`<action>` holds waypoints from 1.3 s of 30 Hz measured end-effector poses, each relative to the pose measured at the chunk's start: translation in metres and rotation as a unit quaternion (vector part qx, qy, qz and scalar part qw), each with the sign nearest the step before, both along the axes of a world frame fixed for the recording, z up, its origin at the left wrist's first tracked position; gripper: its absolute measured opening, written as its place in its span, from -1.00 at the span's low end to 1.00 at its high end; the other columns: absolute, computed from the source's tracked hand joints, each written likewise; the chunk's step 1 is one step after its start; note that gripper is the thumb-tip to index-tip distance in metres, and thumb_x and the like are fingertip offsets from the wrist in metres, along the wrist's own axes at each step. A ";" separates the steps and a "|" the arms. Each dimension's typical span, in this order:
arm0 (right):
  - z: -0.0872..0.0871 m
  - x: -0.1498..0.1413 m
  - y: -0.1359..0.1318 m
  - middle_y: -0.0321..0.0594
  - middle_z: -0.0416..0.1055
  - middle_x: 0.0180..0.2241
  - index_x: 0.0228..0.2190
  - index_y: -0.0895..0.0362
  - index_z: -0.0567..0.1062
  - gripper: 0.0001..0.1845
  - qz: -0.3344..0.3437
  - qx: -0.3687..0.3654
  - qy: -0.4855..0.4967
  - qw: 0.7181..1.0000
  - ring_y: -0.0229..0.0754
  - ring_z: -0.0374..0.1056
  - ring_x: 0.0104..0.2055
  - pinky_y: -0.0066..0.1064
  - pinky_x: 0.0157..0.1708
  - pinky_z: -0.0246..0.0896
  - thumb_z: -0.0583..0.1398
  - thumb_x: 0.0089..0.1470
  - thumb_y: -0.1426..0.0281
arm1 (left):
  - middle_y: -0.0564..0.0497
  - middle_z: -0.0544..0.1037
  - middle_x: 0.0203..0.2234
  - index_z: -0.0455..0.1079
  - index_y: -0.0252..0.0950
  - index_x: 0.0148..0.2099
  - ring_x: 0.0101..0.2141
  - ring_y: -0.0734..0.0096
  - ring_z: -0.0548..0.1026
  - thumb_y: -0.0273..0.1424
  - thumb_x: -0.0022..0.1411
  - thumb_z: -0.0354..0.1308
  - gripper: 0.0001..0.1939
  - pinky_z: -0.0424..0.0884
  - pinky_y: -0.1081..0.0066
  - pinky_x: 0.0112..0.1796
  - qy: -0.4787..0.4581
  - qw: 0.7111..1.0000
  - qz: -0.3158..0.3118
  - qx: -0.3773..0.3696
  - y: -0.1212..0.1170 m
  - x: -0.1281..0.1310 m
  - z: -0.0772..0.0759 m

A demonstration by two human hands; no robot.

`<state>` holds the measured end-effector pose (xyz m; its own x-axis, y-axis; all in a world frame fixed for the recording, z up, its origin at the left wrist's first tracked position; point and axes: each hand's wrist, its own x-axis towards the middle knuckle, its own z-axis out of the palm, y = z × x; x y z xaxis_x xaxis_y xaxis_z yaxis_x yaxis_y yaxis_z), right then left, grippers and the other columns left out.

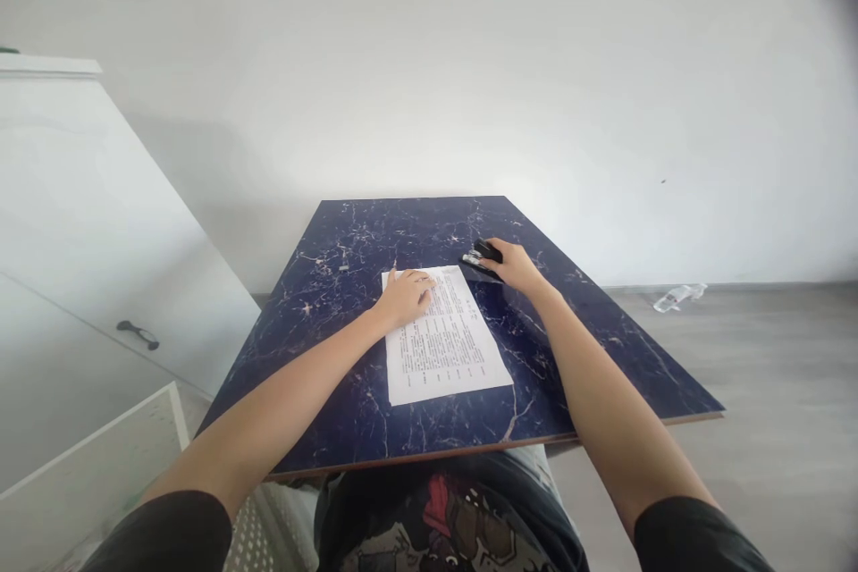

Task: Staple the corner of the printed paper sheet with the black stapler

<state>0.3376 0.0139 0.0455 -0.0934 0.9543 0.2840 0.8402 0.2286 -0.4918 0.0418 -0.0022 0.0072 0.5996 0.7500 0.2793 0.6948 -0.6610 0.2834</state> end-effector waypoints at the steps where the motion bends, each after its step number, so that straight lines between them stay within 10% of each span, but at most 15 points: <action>1: 0.001 -0.011 -0.002 0.00 0.57 -0.02 0.12 0.17 0.47 -0.57 0.018 0.017 0.017 1.000 0.01 0.50 -0.04 -0.22 -0.04 0.36 0.26 0.22 0.40 | -0.08 0.42 0.24 0.54 -0.15 0.09 0.26 0.01 0.28 -0.39 0.41 -0.07 -0.61 -0.06 -0.31 0.30 -0.018 1.000 0.015 0.006 0.000 -0.001 0.002; 7: 0.001 -0.073 -0.017 -0.05 0.54 0.07 0.16 0.06 0.47 -0.55 0.130 0.049 0.040 0.989 0.01 0.47 0.06 -0.15 0.09 0.33 0.25 0.24 0.38 | -0.13 0.50 -0.06 0.53 -0.24 -0.13 0.04 0.18 0.44 -0.51 0.35 -0.11 -0.65 0.32 0.13 0.16 -0.224 0.962 0.143 0.065 0.009 -0.022 0.017; 11: -0.008 -0.092 -0.020 -0.08 0.53 0.08 0.18 0.02 0.47 -0.54 0.171 0.033 0.010 0.985 0.04 0.43 0.10 -0.14 0.10 0.32 0.23 0.26 0.38 | -0.07 0.55 -0.23 0.50 -0.24 -0.25 -0.14 0.22 0.51 -0.52 0.22 -0.03 -0.74 0.42 0.23 -0.02 -0.266 0.947 0.174 -0.055 0.020 -0.038 0.023; 19: -0.011 -0.091 -0.015 -0.06 0.50 0.13 0.21 0.01 0.46 -0.51 0.203 0.021 -0.007 0.979 0.08 0.38 0.15 -0.05 0.13 0.30 0.21 0.27 0.30 | -0.04 0.58 -0.24 0.47 -0.25 -0.22 -0.25 0.32 0.52 -0.29 0.28 0.00 -0.75 0.40 0.42 -0.33 -0.413 0.871 0.179 -0.198 0.012 -0.046 0.003; 24: 0.001 -0.063 -0.011 -0.12 0.57 0.03 0.04 0.06 0.60 -0.61 0.109 -0.023 0.156 0.982 -0.12 0.49 -0.14 -0.24 -0.04 0.41 0.05 0.36 0.30 | 0.00 0.56 -0.27 0.45 -0.24 -0.23 -0.28 0.36 0.48 -0.22 0.39 -0.05 -0.69 0.38 0.42 -0.29 -0.401 0.898 0.134 -0.120 0.002 -0.043 -0.003; 31: 0.001 -0.031 -0.015 -0.03 0.51 0.11 0.08 0.06 0.53 -0.64 0.126 -0.338 0.386 0.849 -0.33 0.35 -0.57 -0.43 -0.56 0.38 0.10 0.36 0.28 | 0.00 0.60 -0.28 0.46 -0.23 -0.22 -0.28 0.31 0.52 -0.27 0.37 0.01 -0.76 0.37 0.34 -0.19 -0.319 0.930 0.171 -0.066 0.002 -0.046 -0.003; 39: -0.007 -0.051 -0.017 -0.04 0.56 -0.07 0.14 0.09 0.43 -0.65 0.093 -0.395 0.467 0.785 -0.18 0.54 -0.40 -0.34 -0.44 0.59 0.08 0.38 0.34 | -0.03 0.63 -0.23 0.50 -0.24 -0.22 -0.19 0.27 0.57 -0.61 0.09 0.03 -0.70 0.44 0.30 -0.10 -0.346 0.922 0.157 -0.070 0.008 -0.049 -0.011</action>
